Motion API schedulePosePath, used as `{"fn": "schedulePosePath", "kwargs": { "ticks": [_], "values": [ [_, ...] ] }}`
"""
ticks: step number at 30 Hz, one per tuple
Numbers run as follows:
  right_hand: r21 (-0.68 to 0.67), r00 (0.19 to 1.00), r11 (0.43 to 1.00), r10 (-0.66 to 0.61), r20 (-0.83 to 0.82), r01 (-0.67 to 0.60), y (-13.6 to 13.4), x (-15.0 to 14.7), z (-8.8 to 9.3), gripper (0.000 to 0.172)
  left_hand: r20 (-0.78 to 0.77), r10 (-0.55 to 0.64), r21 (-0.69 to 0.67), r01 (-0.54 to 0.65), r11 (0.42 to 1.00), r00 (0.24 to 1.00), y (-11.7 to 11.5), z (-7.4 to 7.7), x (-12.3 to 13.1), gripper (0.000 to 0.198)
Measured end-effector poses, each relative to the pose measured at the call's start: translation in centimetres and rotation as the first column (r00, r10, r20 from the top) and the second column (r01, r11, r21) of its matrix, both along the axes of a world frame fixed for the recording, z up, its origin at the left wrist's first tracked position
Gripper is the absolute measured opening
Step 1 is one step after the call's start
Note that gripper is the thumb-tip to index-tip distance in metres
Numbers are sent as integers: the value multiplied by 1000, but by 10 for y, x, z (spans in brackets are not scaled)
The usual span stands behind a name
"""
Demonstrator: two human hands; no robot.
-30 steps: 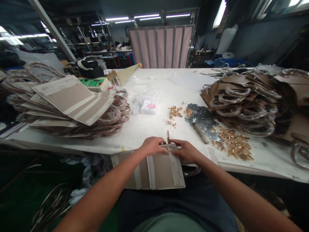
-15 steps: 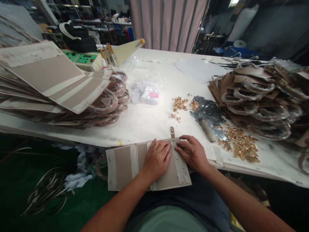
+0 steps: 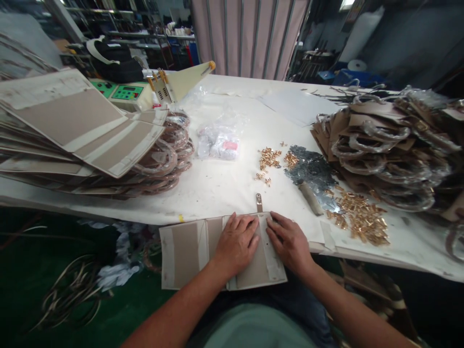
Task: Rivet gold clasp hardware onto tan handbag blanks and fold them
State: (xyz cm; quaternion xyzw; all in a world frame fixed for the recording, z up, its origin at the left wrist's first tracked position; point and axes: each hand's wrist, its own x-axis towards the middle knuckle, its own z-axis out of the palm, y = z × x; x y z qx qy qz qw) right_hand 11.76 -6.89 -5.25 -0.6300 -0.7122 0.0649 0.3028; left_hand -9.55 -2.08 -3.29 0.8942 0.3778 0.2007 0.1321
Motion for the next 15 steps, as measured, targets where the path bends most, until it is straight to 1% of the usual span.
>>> {"fn": "schedulePosePath", "kwargs": {
  "ticks": [6, 11, 15],
  "values": [
    [-9, 996, 1000, 21, 83, -21, 0, 4, -4, 35, -31, 17, 34, -16, 999, 999, -4, -2, 2, 48],
    [-5, 987, 999, 38, 155, -37, 1, 4, -1, 35, -61, 20, 100, -13, 995, 998, -3, 0, 2, 48],
    [7, 975, 998, 52, 218, -54, 3, 3, 1, 38, -106, 14, 155, 2, 988, 994, 0, -4, 2, 48]
  ]
}}
